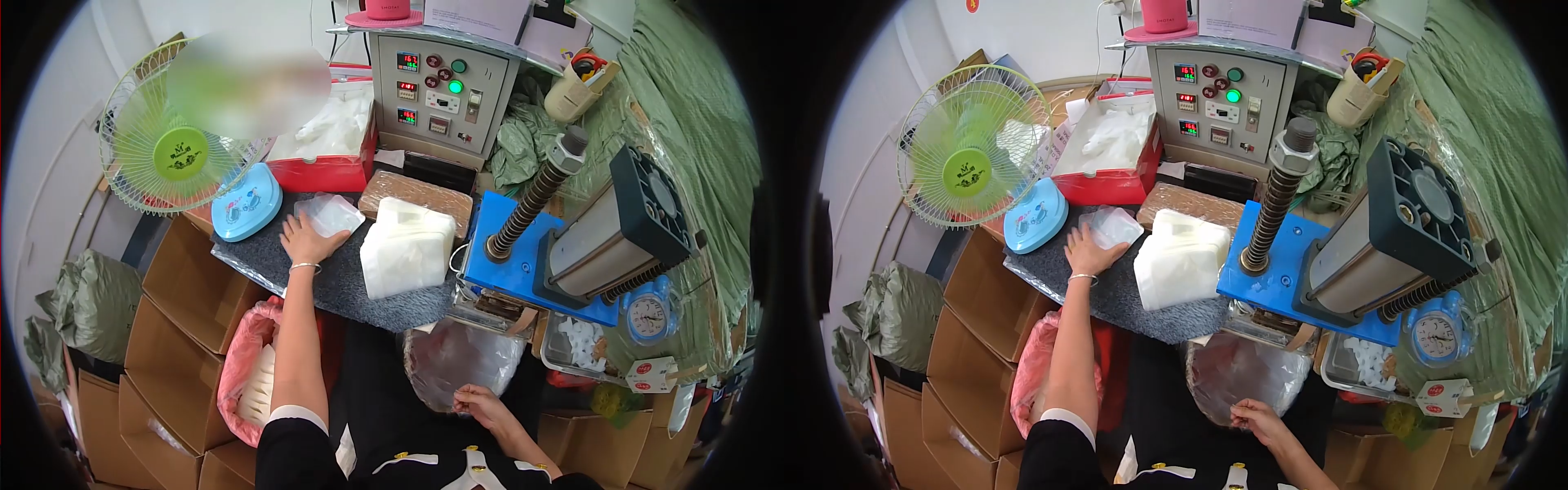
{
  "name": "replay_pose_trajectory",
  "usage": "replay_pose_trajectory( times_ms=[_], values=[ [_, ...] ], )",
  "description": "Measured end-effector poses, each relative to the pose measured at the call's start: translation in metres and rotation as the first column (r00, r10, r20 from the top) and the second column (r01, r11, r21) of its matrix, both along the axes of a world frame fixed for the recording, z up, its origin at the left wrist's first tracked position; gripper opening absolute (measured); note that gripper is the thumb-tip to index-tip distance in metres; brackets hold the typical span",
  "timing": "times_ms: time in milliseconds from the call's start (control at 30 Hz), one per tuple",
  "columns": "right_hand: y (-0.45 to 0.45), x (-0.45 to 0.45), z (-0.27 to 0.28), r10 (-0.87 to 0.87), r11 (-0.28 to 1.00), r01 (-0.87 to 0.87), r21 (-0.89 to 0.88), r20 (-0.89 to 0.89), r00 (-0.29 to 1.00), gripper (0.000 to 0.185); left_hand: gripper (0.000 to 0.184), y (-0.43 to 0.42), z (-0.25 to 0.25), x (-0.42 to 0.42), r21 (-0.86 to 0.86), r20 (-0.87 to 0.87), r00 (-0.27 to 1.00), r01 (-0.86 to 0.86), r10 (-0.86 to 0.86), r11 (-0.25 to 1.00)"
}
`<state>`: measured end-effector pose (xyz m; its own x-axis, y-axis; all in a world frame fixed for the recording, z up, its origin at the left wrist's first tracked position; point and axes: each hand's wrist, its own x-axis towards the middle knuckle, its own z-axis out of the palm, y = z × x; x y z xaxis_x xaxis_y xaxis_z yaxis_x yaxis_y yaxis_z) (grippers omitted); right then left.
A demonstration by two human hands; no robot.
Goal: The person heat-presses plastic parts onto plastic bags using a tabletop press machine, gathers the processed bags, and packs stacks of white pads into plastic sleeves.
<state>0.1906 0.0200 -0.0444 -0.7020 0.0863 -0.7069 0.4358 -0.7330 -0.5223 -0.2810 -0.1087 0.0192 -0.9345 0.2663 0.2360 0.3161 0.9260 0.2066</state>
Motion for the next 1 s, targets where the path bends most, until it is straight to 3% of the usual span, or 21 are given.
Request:
replay_pose_trajectory(
  times_ms=[33,67,133,233,433,567,633,767,833,1000],
  values=[
    [0.001,0.0,-0.001,-0.009,1.0,0.009,-0.007,0.012,1.0,0.011,0.111,0.0,0.0,-0.001,0.026,0.107,0.994,0.031,-0.034,0.999],
    [0.002,0.0,-0.002,-0.01,1.0,0.01,-0.006,0.011,1.0,0.011,0.111,0.0,0.002,-0.001,0.027,0.107,0.994,0.032,-0.035,0.999],
    [0.001,0.001,-0.005,-0.026,1.0,0.026,-0.003,0.002,1.0,0.012,0.105,-0.002,0.007,0.001,0.117,0.13,0.953,0.258,-0.273,0.959],
    [0.002,0.001,-0.009,-0.019,1.0,0.019,-0.007,0.011,1.0,0.011,0.099,-0.001,0.009,-0.002,0.091,0.101,0.937,0.327,-0.336,0.941],
    [0.003,-0.002,-0.008,-0.036,0.999,0.036,-0.015,0.009,0.999,0.011,0.089,0.011,0.013,-0.001,-0.085,0.071,0.959,0.28,-0.275,0.956],
    [0.002,-0.002,-0.008,-0.041,0.999,0.041,0.0,0.019,0.999,0.011,0.089,0.013,0.012,0.003,-0.051,0.112,0.958,0.271,-0.265,0.961],
    [0.002,-0.001,-0.01,-0.047,0.999,0.047,-0.004,0.04,0.998,0.012,0.091,0.011,-0.012,-0.011,-0.085,-0.035,0.946,0.318,-0.321,0.944],
    [0.004,0.001,-0.012,-0.049,0.999,0.049,0.006,0.033,0.998,0.012,0.089,0.008,-0.017,-0.01,-0.174,-0.057,0.972,0.213,-0.226,0.961],
    [0.003,0.0,-0.012,-0.068,0.998,0.068,-0.001,0.035,0.997,0.012,0.084,0.008,0.004,-0.012,-0.043,0.088,0.966,0.25,-0.245,0.967],
    [0.002,-0.002,-0.009,-0.069,0.998,0.069,0.001,0.041,0.997,0.012,0.074,0.018,0.02,-0.003,-0.087,0.283,0.955,0.12,-0.091,0.989]
  ],
)
